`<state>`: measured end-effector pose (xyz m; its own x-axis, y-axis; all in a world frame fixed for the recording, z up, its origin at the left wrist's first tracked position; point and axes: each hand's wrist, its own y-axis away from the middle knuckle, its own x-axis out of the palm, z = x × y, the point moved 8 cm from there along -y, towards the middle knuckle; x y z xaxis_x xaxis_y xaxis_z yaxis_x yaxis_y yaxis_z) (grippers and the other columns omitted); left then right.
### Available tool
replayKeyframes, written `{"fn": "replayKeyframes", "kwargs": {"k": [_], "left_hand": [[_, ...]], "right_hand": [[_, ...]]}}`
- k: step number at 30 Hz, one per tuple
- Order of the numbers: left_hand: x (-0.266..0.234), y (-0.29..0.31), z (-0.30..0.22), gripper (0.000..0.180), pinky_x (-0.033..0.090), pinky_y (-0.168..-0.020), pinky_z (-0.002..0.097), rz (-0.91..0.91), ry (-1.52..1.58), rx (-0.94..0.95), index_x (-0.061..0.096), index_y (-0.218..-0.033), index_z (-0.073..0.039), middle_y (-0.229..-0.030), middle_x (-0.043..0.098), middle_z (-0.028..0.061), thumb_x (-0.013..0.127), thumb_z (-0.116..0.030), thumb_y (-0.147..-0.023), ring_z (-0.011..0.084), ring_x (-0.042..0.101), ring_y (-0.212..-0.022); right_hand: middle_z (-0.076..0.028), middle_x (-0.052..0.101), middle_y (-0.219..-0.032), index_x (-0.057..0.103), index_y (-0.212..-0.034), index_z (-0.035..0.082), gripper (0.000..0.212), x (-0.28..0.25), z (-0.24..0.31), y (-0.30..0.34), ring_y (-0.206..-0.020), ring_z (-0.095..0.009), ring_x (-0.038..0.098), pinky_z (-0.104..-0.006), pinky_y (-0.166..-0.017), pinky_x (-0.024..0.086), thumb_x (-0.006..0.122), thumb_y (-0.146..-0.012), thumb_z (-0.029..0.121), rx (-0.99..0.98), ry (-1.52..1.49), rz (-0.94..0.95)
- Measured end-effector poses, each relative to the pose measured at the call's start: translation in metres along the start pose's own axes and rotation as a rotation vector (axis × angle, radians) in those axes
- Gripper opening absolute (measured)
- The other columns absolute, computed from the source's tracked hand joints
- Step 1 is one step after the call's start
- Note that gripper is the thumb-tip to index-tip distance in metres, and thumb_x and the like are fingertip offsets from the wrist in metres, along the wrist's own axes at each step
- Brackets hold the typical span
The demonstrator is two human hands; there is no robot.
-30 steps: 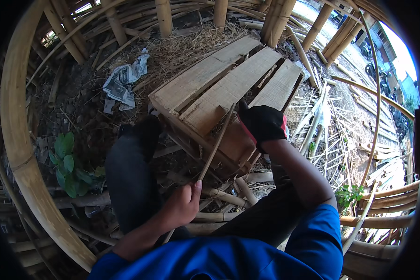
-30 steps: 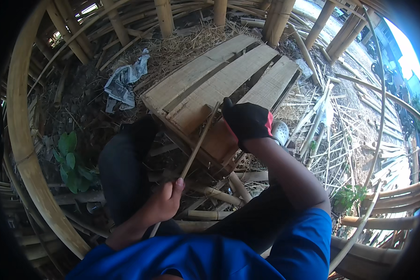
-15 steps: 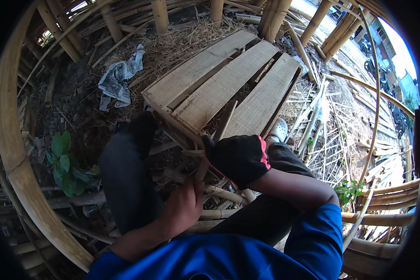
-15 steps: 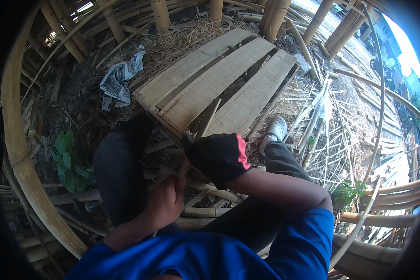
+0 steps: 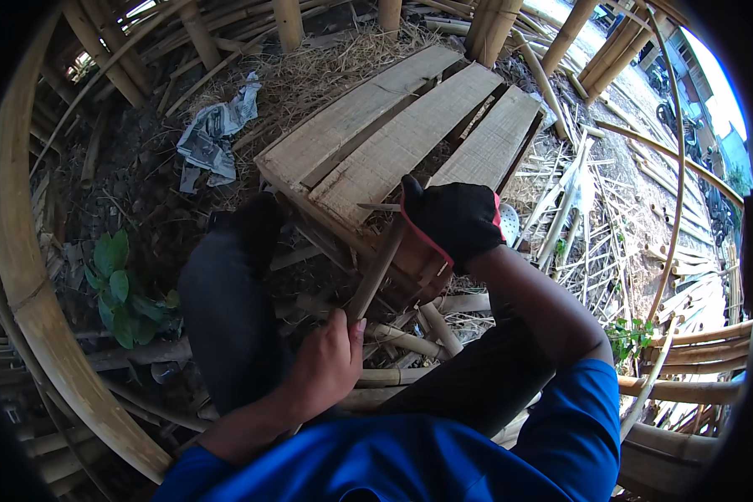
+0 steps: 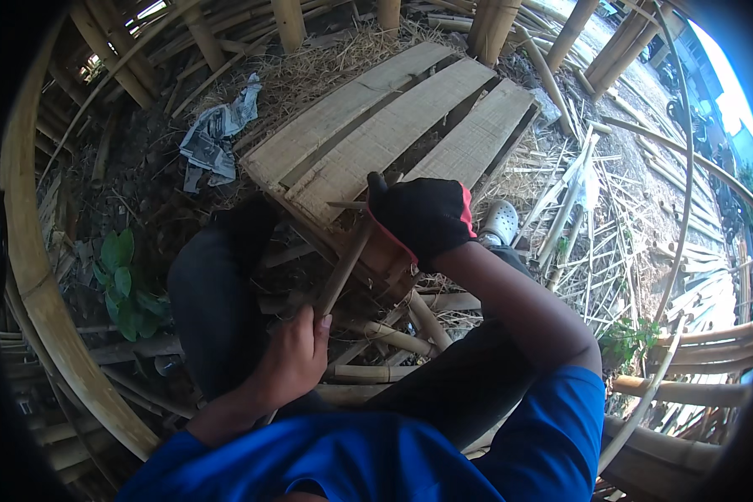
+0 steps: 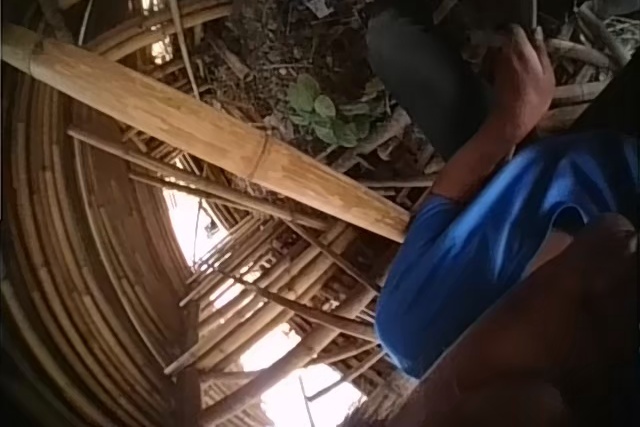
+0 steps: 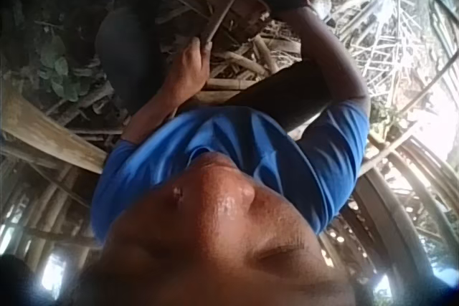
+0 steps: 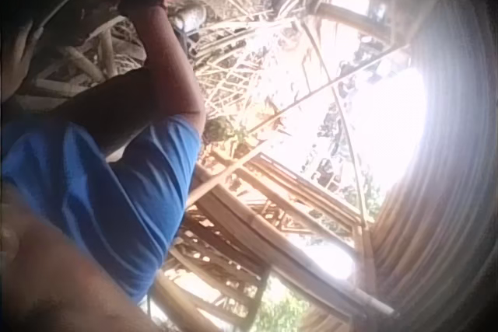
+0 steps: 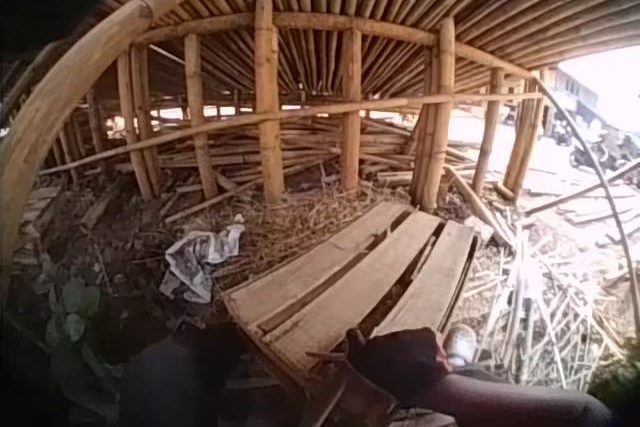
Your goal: Using a knife to peel and thin a bamboo strip while resting it on a wooden crate.
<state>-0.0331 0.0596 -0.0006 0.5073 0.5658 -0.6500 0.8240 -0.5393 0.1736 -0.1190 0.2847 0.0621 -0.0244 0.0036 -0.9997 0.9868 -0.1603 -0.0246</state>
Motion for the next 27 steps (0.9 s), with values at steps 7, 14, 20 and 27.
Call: {"fn": "replayKeyframes", "kwargs": {"k": [7,14,20,27], "left_hand": [[0.002,0.0,-0.002,0.032,0.047,-0.064,0.0556,-0.003,0.022,0.023,0.05,-0.092,0.004,-0.072,0.06,0.0299,0.049,-0.024,-0.109,0.0513,0.063,-0.072],[0.002,0.0,-0.001,0.032,0.05,-0.062,0.0573,-0.011,-0.003,0.06,0.05,-0.094,0.005,-0.072,0.062,0.0329,0.049,-0.023,-0.109,0.053,0.065,-0.074],[0.005,0.003,0.004,0.036,0.051,-0.063,0.0573,0.001,0.028,0.064,0.054,-0.09,0.005,-0.07,0.062,0.0321,0.05,-0.025,-0.109,0.053,0.065,-0.073],[0.003,0.004,0.004,0.033,0.051,-0.062,0.0571,-0.054,-0.021,0.098,0.056,-0.093,0.004,-0.07,0.063,0.0304,0.05,-0.025,-0.108,0.0512,0.065,-0.069]], "right_hand": [[-0.011,0.072,-0.068,0.076,-0.081,0.014,0.061,-0.005,-0.009,-0.008,-0.062,-0.035,0.071,-0.0497,-0.056,0.053,0.034,-0.108,0.049,-0.058,0.106,-0.138],[-0.011,0.072,-0.069,0.076,-0.08,0.014,0.064,-0.007,-0.03,-0.031,-0.066,-0.037,0.071,-0.0508,-0.06,0.053,0.032,-0.107,0.051,0.028,0.083,-0.118],[-0.02,0.076,-0.095,0.079,-0.092,0.009,0.08,-0.02,-0.115,-0.046,-0.097,-0.041,0.072,-0.0471,-0.089,0.053,0.024,-0.105,0.064,0.414,-0.087,-0.093],[-0.018,0.074,-0.078,0.078,-0.081,0.009,0.074,-0.03,0.001,0.009,-0.08,-0.039,0.074,-0.0494,-0.076,0.056,0.029,-0.107,0.058,0.133,-0.072,0.078]]}}
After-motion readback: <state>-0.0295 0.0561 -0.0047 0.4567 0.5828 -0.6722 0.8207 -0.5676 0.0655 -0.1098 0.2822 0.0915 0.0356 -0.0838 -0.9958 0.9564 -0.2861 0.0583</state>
